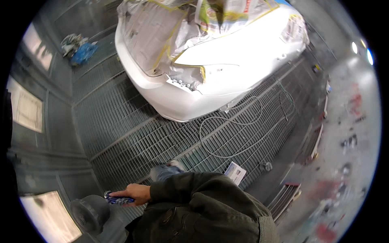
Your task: The person uses a spray gun to apply white paint to the rear of a car in a paint booth. They then remove newspaper and masking tape from the painted surface and reapply masking tape to secure newspaper over the rear window and trunk area.
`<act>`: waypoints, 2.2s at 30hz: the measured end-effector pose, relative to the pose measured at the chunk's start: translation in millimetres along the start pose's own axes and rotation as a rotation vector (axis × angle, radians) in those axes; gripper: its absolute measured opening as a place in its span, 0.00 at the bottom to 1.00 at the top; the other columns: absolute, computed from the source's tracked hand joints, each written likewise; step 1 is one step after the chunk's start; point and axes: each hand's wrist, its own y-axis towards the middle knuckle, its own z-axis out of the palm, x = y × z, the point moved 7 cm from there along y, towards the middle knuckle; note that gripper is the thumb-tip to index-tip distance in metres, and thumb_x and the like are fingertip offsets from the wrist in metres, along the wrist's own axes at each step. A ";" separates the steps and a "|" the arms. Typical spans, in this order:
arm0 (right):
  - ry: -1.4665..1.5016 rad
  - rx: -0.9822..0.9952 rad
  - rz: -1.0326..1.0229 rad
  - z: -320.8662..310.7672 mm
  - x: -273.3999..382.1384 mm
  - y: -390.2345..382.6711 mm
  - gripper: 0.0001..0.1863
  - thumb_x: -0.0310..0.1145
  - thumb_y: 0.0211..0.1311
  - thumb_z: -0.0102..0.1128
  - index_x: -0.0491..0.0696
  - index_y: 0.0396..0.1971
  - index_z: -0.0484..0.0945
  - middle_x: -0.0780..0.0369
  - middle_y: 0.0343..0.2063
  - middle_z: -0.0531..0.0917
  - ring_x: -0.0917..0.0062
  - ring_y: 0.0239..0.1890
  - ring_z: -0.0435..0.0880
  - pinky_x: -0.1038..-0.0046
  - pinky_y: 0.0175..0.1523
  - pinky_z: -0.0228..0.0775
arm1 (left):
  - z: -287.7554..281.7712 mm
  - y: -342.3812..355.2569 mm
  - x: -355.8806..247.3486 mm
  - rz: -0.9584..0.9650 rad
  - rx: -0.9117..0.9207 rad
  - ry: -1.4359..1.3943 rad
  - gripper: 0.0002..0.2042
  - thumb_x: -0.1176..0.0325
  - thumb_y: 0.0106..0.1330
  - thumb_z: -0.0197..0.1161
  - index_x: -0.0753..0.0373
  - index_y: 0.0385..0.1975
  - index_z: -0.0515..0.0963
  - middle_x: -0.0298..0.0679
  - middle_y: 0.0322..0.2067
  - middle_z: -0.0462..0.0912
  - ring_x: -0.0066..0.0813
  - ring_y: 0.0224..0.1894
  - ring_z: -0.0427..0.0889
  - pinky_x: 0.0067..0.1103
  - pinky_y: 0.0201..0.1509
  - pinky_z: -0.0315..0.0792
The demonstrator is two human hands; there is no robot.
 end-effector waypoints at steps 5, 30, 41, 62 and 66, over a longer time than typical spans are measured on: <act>-0.057 -0.155 0.096 -14.0 -16.5 72.4 0.37 0.33 0.64 0.60 0.57 0.71 0.55 0.49 0.28 0.80 0.56 0.25 0.78 0.60 0.35 0.66 | -24.3 129.6 -91.1 0.107 0.147 0.106 0.14 0.62 0.67 0.60 0.64 0.46 0.75 0.40 0.36 0.80 0.29 0.34 0.77 0.28 0.36 0.73; -0.192 -0.783 0.288 -146.8 -167.5 452.1 0.34 0.39 0.66 0.58 0.58 0.70 0.57 0.51 0.34 0.83 0.59 0.27 0.82 0.63 0.37 0.72 | -35.3 663.3 -488.4 0.727 0.645 0.567 0.17 0.68 0.65 0.64 0.70 0.50 0.74 0.48 0.37 0.81 0.35 0.34 0.81 0.32 0.38 0.77; -0.281 -1.231 0.443 -288.0 -260.0 561.3 0.31 0.32 0.63 0.63 0.49 0.66 0.65 0.52 0.37 0.84 0.71 0.38 0.85 0.72 0.46 0.73 | 53.2 771.9 -720.7 0.391 0.624 0.326 0.15 0.72 0.63 0.64 0.71 0.47 0.76 0.42 0.31 0.84 0.26 0.28 0.83 0.19 0.31 0.77; -0.299 -1.353 0.326 -671.8 -338.2 842.7 0.35 0.31 0.65 0.59 0.54 0.71 0.57 0.51 0.47 0.82 0.67 0.44 0.85 0.63 0.49 0.75 | 362.4 1046.8 -1010.9 0.404 1.081 0.840 0.14 0.73 0.64 0.63 0.66 0.48 0.75 0.42 0.40 0.80 0.30 0.41 0.80 0.28 0.44 0.76; -0.586 -1.782 0.164 -622.3 -300.9 817.5 0.36 0.29 0.64 0.60 0.53 0.71 0.57 0.51 0.44 0.82 0.64 0.41 0.85 0.62 0.47 0.74 | 480.6 1092.1 -1068.5 0.168 1.530 0.809 0.15 0.75 0.68 0.60 0.65 0.53 0.72 0.42 0.50 0.78 0.32 0.51 0.78 0.31 0.55 0.75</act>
